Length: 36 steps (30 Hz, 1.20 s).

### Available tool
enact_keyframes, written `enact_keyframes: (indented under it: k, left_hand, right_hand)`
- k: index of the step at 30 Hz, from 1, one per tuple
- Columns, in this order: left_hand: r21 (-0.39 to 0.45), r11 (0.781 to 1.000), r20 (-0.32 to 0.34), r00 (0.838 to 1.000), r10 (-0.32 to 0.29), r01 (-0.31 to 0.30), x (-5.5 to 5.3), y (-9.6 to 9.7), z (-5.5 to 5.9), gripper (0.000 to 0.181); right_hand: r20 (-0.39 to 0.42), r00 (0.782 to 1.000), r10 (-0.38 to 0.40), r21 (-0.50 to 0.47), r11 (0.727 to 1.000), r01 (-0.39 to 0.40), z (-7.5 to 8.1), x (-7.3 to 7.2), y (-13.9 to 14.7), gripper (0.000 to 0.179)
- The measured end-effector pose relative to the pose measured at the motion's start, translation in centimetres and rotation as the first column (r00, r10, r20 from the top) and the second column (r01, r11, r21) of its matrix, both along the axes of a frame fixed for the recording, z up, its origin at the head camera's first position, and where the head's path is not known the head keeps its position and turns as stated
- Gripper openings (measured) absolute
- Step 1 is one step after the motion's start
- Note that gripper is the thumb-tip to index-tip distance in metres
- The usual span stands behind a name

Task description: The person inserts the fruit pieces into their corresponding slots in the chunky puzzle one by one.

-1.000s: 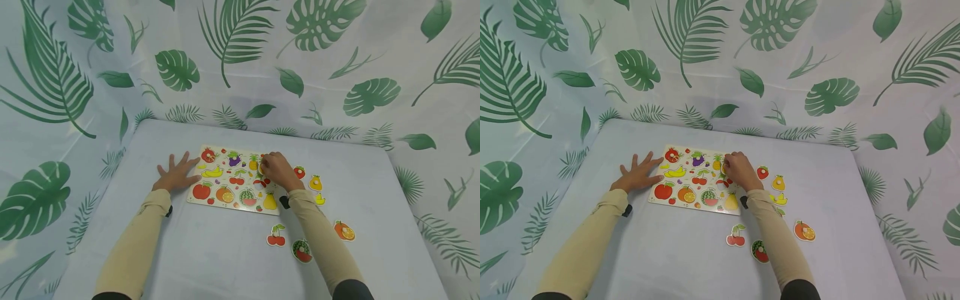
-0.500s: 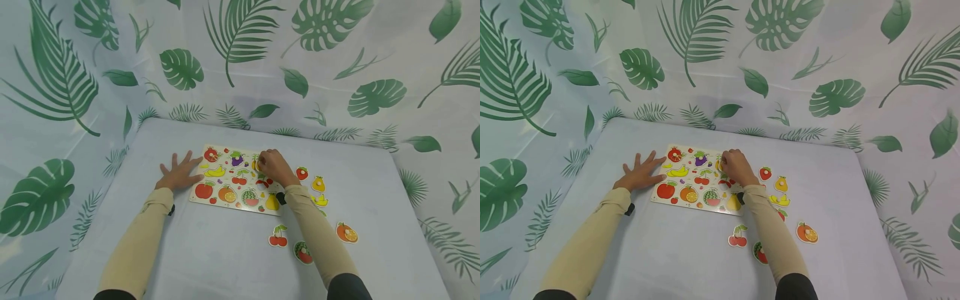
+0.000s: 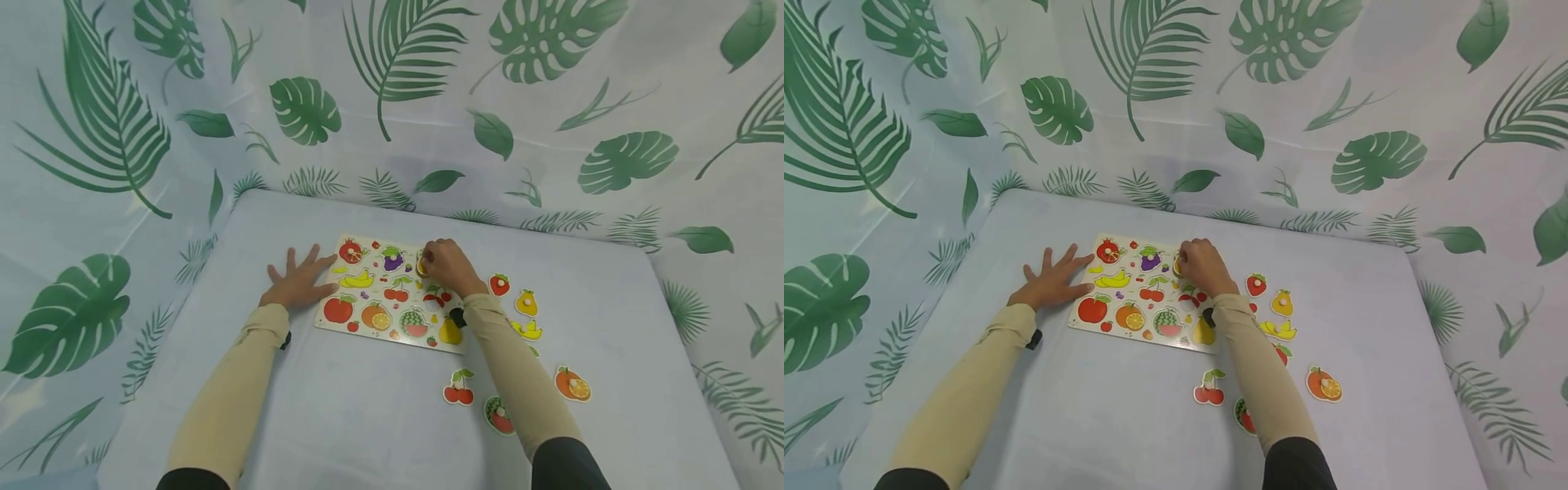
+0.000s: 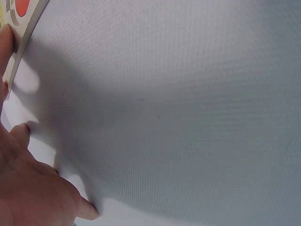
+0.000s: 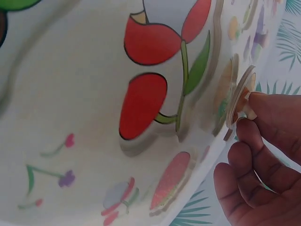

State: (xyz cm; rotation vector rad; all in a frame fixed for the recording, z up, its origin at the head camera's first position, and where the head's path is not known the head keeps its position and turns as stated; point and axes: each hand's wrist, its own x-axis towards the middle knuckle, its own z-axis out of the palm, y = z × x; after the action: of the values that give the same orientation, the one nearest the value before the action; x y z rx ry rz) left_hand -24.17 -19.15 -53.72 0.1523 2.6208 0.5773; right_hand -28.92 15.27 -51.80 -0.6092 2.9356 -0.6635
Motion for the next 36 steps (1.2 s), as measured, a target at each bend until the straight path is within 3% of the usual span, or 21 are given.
enact_keyframes:
  k: [7, 25, 36]
  left_hand:
    - [-0.005, 1.000, -0.004, 1.000, -0.003, 0.003, -0.10, 0.25, -0.16, 0.081]
    - [-0.016, 1.000, -0.011, 1.000, -0.009, 0.009, -0.37, 0.12, -0.59, 0.082]
    - [-0.033, 0.999, 0.010, 1.000, -0.007, 0.008, -0.42, 0.14, -0.26, 0.082]
  right_hand:
    - [0.047, 0.999, -0.024, 0.022, 0.999, 0.023, -0.47, -0.08, 0.01, 0.013]
    - [0.065, 0.998, -0.023, 0.016, 1.000, 0.022, -0.88, -0.04, -0.06, 0.012]
    - [0.067, 0.997, -0.027, 0.027, 0.999, 0.026, -0.78, 0.05, -0.49, 0.012]
